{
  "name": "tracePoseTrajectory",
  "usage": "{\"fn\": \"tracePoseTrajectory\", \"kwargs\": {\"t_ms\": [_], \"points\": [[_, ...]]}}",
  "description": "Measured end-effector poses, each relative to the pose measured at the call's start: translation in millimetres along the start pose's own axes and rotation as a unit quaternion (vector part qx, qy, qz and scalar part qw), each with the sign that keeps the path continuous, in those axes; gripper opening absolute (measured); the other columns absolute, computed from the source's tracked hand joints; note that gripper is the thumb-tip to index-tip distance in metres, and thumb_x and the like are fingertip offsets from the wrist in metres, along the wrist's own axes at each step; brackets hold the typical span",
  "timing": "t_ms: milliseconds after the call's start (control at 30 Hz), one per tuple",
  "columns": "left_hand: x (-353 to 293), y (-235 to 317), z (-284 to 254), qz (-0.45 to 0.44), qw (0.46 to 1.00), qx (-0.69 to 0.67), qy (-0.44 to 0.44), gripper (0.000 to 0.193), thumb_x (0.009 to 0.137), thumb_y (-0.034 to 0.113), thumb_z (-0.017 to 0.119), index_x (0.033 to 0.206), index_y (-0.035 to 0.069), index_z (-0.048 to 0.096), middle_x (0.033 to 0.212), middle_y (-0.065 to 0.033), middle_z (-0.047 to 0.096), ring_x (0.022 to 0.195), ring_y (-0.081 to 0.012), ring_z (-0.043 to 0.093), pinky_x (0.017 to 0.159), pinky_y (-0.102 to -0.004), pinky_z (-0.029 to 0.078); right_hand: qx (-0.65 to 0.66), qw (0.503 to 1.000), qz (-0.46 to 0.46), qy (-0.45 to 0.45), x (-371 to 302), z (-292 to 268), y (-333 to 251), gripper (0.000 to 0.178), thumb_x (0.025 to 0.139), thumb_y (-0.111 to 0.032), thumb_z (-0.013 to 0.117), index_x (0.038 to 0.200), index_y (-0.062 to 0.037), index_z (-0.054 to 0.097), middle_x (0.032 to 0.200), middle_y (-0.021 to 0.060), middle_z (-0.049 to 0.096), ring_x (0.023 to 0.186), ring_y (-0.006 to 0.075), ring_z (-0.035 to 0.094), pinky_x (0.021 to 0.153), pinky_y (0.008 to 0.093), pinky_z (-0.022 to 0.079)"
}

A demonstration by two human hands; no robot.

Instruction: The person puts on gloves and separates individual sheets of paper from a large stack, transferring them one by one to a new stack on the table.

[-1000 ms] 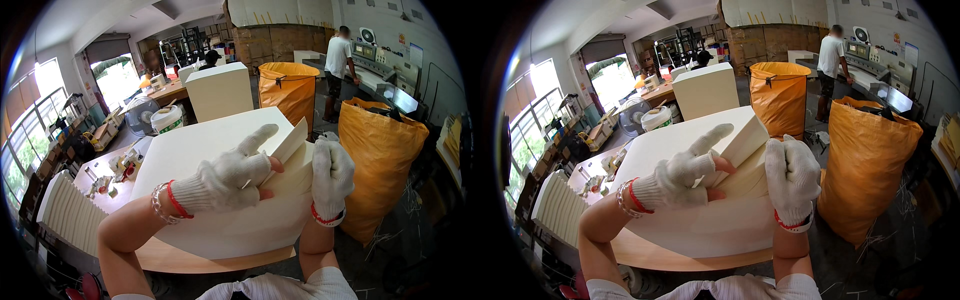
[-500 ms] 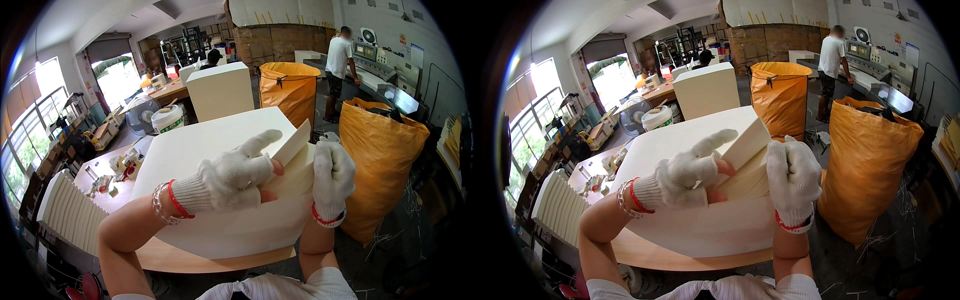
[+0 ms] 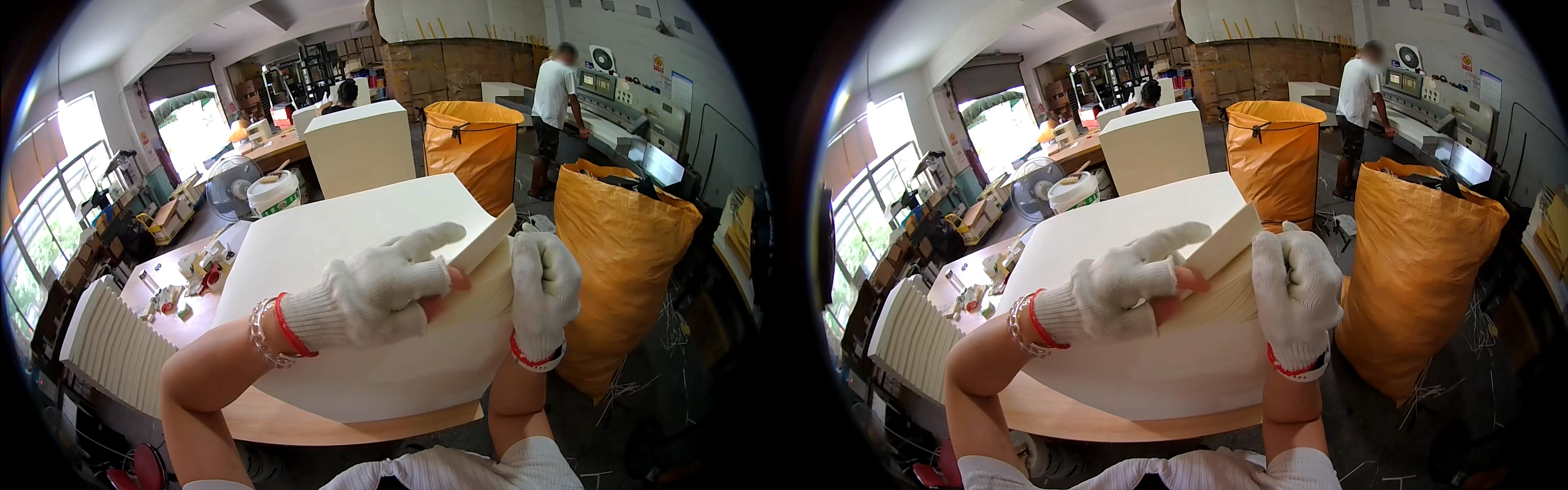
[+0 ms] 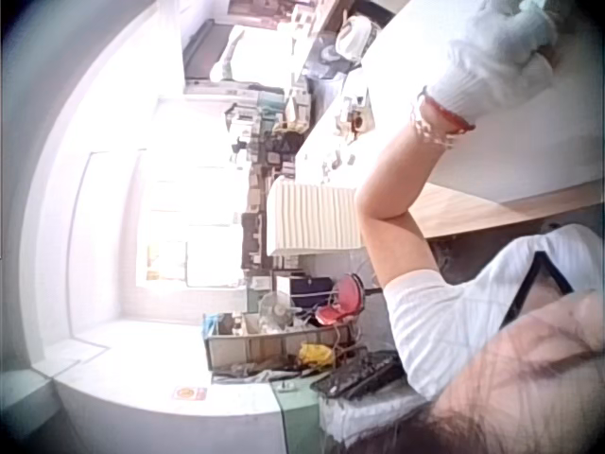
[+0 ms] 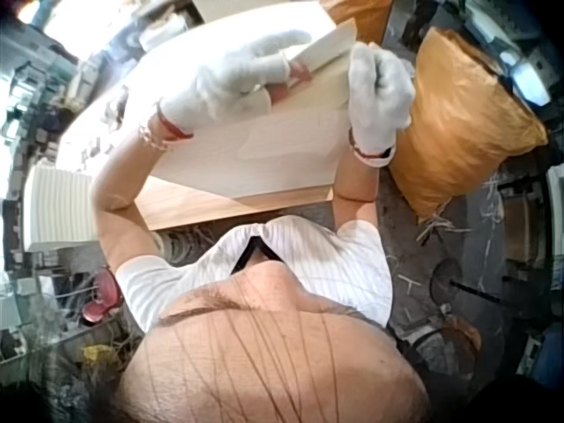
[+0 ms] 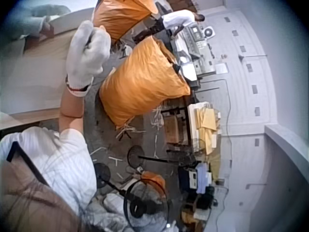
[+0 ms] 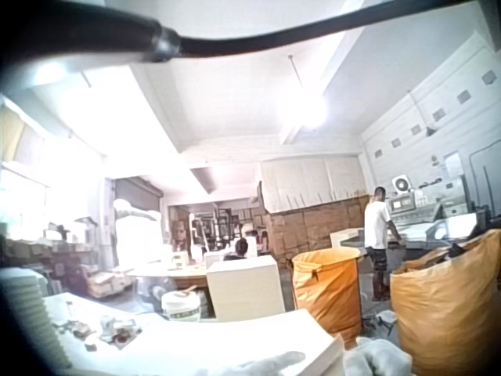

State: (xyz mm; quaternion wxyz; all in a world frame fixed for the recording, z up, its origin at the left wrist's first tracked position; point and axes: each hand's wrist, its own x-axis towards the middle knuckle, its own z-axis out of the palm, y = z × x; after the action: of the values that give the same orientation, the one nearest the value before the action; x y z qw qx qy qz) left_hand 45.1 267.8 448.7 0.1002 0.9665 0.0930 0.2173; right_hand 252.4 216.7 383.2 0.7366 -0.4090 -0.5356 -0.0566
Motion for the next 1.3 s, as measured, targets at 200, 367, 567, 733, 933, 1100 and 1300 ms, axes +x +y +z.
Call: {"fn": "tracePoseTrajectory", "kwargs": {"t_ms": [200, 367, 567, 733, 933, 1100, 1300], "points": [[-3, 1, 3, -0.023, 0.998, -0.047, 0.038, 0.042, 0.069, -0.005, 0.081, 0.106, 0.007, 0.066, 0.147, -0.0277, 0.04, 0.11, -0.0315, 0.066, 0.085, -0.0353, 0.056, 0.003, 1.0, 0.009, 0.0, 0, 0, -3, 0.017, 0.09, -0.001, 0.062, 0.074, 0.0053, 0.059, 0.068, 0.0124, 0.06, 0.063, 0.0221, 0.058, 0.085, 0.0416, 0.054], [-1, -4, 6, 0.018, 0.999, 0.008, 0.038, 0.037, 0.072, -0.002, 0.079, 0.105, 0.007, 0.066, 0.143, -0.027, 0.045, 0.104, -0.032, 0.068, 0.081, -0.035, 0.057, 0.013, 0.999, 0.028, -0.011, -2, -3, -3, 0.017, 0.09, -0.003, 0.063, 0.075, 0.005, 0.06, 0.069, 0.0128, 0.06, 0.064, 0.0221, 0.059, 0.087, 0.0418, 0.054], [-2, 5, 2, -0.021, 0.999, 0.001, 0.026, 0.033, 0.073, 0.002, 0.08, 0.103, 0.006, 0.068, 0.141, -0.0263, 0.048, 0.103, -0.0323, 0.069, 0.081, -0.0347, 0.057, 0.006, 0.999, 0.035, -0.008, -2, -2, 0, 0.018, 0.09, -0.004, 0.063, 0.076, 0.005, 0.06, 0.07, 0.0135, 0.061, 0.066, 0.0214, 0.06, 0.088, 0.0418, 0.053], [-3, 2, 1, -0.031, 0.997, -0.061, 0.024, 0.041, 0.072, 0.003, 0.083, 0.109, 0.01, 0.068, 0.147, -0.0249, 0.041, 0.104, -0.0325, 0.068, 0.083, -0.0351, 0.056, 0.01, 1.0, 0.015, -0.002, -3, -2, 3, 0.018, 0.091, -0.005, 0.063, 0.077, 0.005, 0.061, 0.071, 0.0128, 0.062, 0.068, 0.0208, 0.06, 0.089, 0.0425, 0.053], [1, 4, 3, -0.023, 0.999, 0.026, 0.039, 0.037, 0.072, 0.003, 0.082, 0.106, 0.011, 0.069, 0.145, -0.023, 0.045, 0.105, -0.0334, 0.067, 0.083, -0.0348, 0.056, 0.02, 0.999, 0.025, -0.016, -4, -5, 3, 0.018, 0.091, -0.005, 0.063, 0.075, 0.0041, 0.06, 0.071, 0.0116, 0.062, 0.068, 0.02, 0.06, 0.09, 0.0429, 0.052], [-1, 2, 1, 0.018, 0.998, 0.052, 0.014, 0.033, 0.073, 0.004, 0.081, 0.104, 0.011, 0.069, 0.138, -0.0237, 0.052, 0.103, -0.0352, 0.067, 0.083, -0.0347, 0.056, 0.02, 0.999, 0.041, -0.008, -5, -4, -2, 0.018, 0.091, -0.004, 0.063, 0.076, 0.004, 0.06, 0.07, 0.0105, 0.061, 0.068, 0.0178, 0.059, 0.09, 0.0421, 0.052], [2, 12, -3, -0.054, 0.998, -0.025, 0.005, 0.03, 0.072, 0.002, 0.081, 0.097, 0.008, 0.067, 0.145, -0.025, 0.044, 0.107, -0.0335, 0.067, 0.086, -0.0353, 0.056, 0.029, 1.0, 0.003, -0.003, -4, -3, 5, 0.017, 0.092, -0.004, 0.062, 0.078, 0.0051, 0.061, 0.07, 0.0108, 0.061, 0.067, 0.0187, 0.058, 0.09, 0.0421, 0.052]]}}
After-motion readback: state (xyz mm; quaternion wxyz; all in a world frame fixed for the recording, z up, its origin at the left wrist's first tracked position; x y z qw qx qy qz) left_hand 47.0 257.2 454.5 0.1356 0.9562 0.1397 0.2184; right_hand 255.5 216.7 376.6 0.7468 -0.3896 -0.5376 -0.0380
